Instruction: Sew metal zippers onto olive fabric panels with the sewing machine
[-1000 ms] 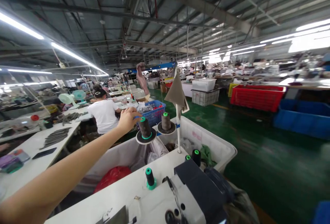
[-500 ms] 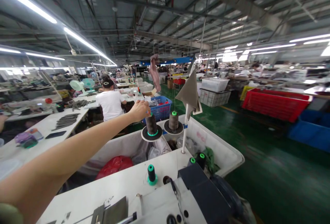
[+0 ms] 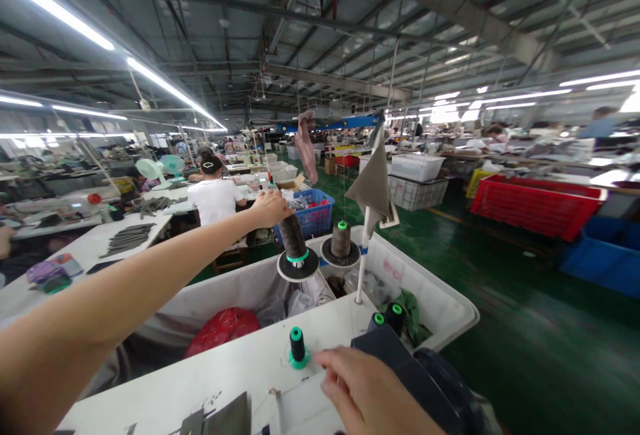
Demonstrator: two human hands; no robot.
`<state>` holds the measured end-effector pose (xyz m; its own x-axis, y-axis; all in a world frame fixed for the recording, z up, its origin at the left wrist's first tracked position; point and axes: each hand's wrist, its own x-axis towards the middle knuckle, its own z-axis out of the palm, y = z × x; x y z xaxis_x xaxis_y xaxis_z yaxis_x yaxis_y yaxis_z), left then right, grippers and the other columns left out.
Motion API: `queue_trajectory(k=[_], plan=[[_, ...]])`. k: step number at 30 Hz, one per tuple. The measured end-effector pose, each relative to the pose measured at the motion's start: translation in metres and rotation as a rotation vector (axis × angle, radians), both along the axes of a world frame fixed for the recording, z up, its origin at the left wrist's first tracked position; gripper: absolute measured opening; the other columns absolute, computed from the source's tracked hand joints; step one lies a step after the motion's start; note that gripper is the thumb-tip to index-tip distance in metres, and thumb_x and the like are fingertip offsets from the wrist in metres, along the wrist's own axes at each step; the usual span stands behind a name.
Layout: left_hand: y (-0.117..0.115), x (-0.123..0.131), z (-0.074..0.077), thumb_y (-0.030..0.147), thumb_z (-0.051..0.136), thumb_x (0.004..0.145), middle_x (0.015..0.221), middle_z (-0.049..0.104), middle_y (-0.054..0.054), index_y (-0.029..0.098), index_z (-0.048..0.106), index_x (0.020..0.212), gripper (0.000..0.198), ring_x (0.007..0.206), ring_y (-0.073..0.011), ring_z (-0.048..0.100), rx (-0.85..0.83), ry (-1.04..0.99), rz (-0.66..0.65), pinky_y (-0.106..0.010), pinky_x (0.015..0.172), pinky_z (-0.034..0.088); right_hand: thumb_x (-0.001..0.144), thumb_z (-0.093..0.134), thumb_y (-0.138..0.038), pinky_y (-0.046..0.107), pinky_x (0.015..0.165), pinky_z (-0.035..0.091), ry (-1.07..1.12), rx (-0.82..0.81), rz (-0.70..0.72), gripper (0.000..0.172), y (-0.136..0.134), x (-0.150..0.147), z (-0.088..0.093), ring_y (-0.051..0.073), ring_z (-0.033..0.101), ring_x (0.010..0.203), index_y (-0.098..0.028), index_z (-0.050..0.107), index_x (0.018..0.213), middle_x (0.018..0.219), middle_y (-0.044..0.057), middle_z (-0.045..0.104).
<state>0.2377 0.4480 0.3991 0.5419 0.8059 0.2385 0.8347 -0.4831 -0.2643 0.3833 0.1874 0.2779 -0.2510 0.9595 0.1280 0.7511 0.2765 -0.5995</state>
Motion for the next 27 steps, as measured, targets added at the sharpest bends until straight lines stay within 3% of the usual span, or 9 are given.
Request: queue_trajectory(k=[4, 9, 12, 18, 27], plan=[[-0.006, 0.006, 0.002, 0.04, 0.05, 0.086, 0.114, 0.052, -0.009, 0.014, 0.054, 0.106, 0.034, 0.106, -0.0242, 0.049, -0.036, -0.037, 0.098, -0.047, 0.09, 0.038, 0.079, 0.053, -0.021, 0.022, 0.059, 0.043, -0.108, 0.202, -0.17, 0.019, 0.06, -0.025, 0.005, 0.013, 0.059, 0.062, -0.024, 0.066, 0.092, 0.07, -0.001, 0.064], [-0.014, 0.024, -0.006, 0.034, 0.052, 0.087, 0.114, 0.052, -0.009, 0.014, 0.052, 0.11, 0.03, 0.1, -0.0227, 0.053, -0.119, -0.09, 0.222, -0.044, 0.085, 0.044, 0.078, 0.056, -0.016, 0.024, 0.064, 0.039, -0.332, 0.403, -0.261, 0.013, 0.122, -0.049, -0.01, 0.017, 0.058, 0.08, -0.021, 0.066, 0.083, 0.083, 0.003, 0.062], [-0.015, 0.031, -0.008, 0.032, 0.052, 0.087, 0.113, 0.052, -0.009, 0.015, 0.051, 0.111, 0.029, 0.098, -0.0218, 0.054, -0.164, -0.134, 0.275, -0.042, 0.083, 0.046, 0.08, 0.054, -0.014, 0.027, 0.062, 0.037, -0.411, 0.483, -0.281, 0.013, 0.15, -0.052, -0.022, 0.019, 0.056, 0.079, -0.02, 0.064, 0.085, 0.081, 0.004, 0.06], [-0.012, 0.037, -0.001, 0.031, 0.052, 0.087, 0.112, 0.052, -0.009, 0.015, 0.051, 0.111, 0.029, 0.097, -0.0212, 0.054, -0.219, -0.199, 0.307, -0.042, 0.081, 0.047, 0.083, 0.05, -0.01, 0.03, 0.066, 0.034, -0.549, 0.656, -0.203, 0.015, 0.178, -0.052, -0.039, 0.019, 0.052, 0.076, -0.019, 0.059, 0.091, 0.078, 0.004, 0.058], [-0.012, 0.035, 0.0, 0.031, 0.052, 0.087, 0.114, 0.052, -0.009, 0.015, 0.051, 0.111, 0.029, 0.099, -0.0218, 0.054, -0.255, -0.207, 0.315, -0.042, 0.082, 0.046, 0.083, 0.045, -0.006, 0.035, 0.068, 0.031, -0.679, 0.84, -0.054, 0.021, 0.194, -0.06, -0.054, 0.02, 0.048, 0.07, -0.016, 0.058, 0.07, 0.071, 0.006, 0.057]])
